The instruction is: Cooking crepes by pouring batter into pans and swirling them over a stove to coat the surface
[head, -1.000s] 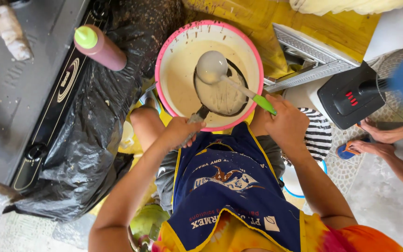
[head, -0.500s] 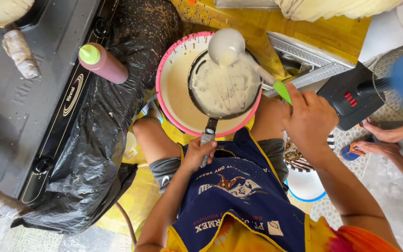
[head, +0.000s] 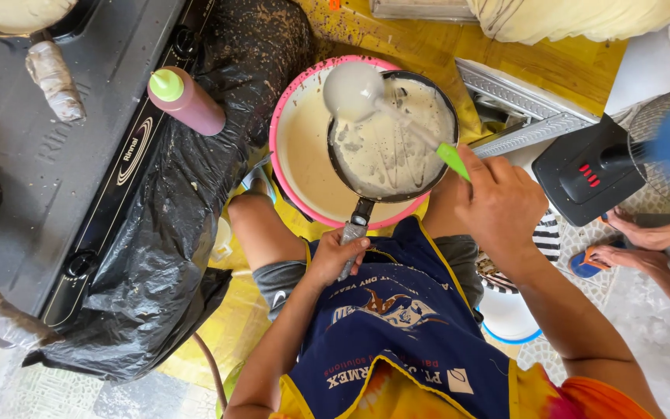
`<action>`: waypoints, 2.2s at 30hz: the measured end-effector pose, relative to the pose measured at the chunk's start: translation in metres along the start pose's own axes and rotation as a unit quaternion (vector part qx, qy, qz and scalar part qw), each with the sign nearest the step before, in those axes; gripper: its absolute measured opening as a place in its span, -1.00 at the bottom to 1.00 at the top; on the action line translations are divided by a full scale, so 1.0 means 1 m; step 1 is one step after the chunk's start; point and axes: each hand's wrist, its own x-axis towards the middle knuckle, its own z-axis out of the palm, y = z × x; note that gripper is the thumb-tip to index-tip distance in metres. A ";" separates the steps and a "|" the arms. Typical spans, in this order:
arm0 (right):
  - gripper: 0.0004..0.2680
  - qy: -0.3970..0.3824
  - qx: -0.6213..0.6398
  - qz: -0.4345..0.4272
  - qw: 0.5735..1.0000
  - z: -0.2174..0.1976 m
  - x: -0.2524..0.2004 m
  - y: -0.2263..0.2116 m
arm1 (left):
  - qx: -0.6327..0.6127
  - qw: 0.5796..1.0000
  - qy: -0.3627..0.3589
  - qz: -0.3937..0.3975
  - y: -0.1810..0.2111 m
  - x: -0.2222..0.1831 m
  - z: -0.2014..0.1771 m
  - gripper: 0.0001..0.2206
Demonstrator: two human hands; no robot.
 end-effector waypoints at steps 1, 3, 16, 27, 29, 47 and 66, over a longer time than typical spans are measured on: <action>-0.73 -0.007 0.012 0.017 1.000 0.002 0.001 0.001 | 0.015 1.000 0.009 -0.010 0.005 -0.002 -0.003 -0.81; -0.73 -0.015 0.026 0.032 0.999 0.008 -0.003 0.007 | 0.030 0.999 0.020 -0.021 0.025 -0.006 -0.009 -0.80; -0.72 -0.038 0.088 0.164 0.982 0.078 -0.073 0.010 | 0.198 0.971 0.122 -0.059 0.080 -0.017 -0.038 -0.71; -0.70 0.000 0.067 0.157 0.985 0.088 -0.072 0.007 | 0.168 0.977 0.109 -0.069 0.071 -0.014 -0.039 -0.69; -0.74 0.035 0.029 0.119 0.992 0.084 -0.070 0.007 | 0.165 0.978 0.109 -0.069 0.071 -0.015 -0.039 -0.68; -0.77 0.008 0.020 0.151 0.988 0.093 -0.078 -0.007 | 0.167 0.976 0.126 -0.065 0.074 -0.012 -0.038 -0.70; -0.65 -0.568 0.131 0.160 0.796 0.021 -0.032 -0.050 | 0.834 0.246 0.296 0.394 0.103 -0.019 -0.047 -0.82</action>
